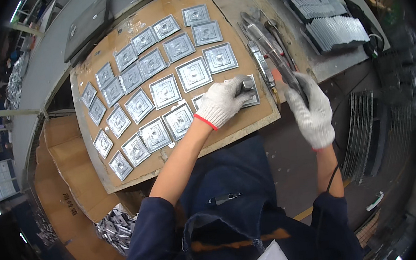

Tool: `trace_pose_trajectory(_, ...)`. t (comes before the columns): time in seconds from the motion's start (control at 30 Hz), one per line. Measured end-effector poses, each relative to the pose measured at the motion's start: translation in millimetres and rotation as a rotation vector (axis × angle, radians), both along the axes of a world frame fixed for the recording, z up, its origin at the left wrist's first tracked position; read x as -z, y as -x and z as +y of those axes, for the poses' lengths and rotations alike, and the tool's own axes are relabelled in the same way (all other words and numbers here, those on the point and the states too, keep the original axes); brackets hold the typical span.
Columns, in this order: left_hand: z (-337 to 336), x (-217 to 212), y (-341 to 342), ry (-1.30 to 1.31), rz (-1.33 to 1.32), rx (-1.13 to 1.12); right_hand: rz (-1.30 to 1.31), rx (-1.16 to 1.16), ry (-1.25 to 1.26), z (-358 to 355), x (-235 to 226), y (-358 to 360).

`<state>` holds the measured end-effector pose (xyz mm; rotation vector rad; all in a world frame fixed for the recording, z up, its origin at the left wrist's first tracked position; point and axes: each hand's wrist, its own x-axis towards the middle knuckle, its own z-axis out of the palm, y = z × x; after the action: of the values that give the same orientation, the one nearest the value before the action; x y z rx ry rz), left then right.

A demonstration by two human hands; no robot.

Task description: The person lays out metal plates across a cardboard surface by hand, then punches out the center knockout of each plate using a metal punch and a metal rod.

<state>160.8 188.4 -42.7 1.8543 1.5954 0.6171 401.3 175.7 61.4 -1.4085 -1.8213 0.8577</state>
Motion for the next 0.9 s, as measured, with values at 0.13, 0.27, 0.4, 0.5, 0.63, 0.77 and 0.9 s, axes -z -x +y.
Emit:
trace_pose_trajectory(0.13, 3, -2, -1, 0.016, -0.03, 0.023, -0.054, 0.054, -0.285, -33, -25, 15)
trace_pose_trajectory(0.27, 3, -2, -2, -0.005, -0.034, 0.039, -0.098, 0.066, -0.222, -41, 6, 23)
trace_pose_trajectory(0.4, 5, -16, -2, 0.096, 0.017, 0.056, -0.593, -0.111, 0.052, -39, 13, 17)
trace_pose_trajectory(0.5, -4, -17, -7, 0.089, 0.015, 0.045, -0.416, -0.031, 0.011, -42, -7, 9)
trace_pose_trajectory(0.63, -4, -4, -18, -0.199, 0.076, -0.084, -0.14, 0.056, -0.097, -57, 3, -1)
trace_pose_trajectory(0.77, 0, -16, -23, -0.085, -0.061, -0.173, -0.194, 0.156, 0.039, -75, 39, -7)
trace_pose_trajectory(0.9, 6, -40, -24, -0.032, -0.062, -0.109, -0.458, 0.102, 0.249, -83, 83, -24)
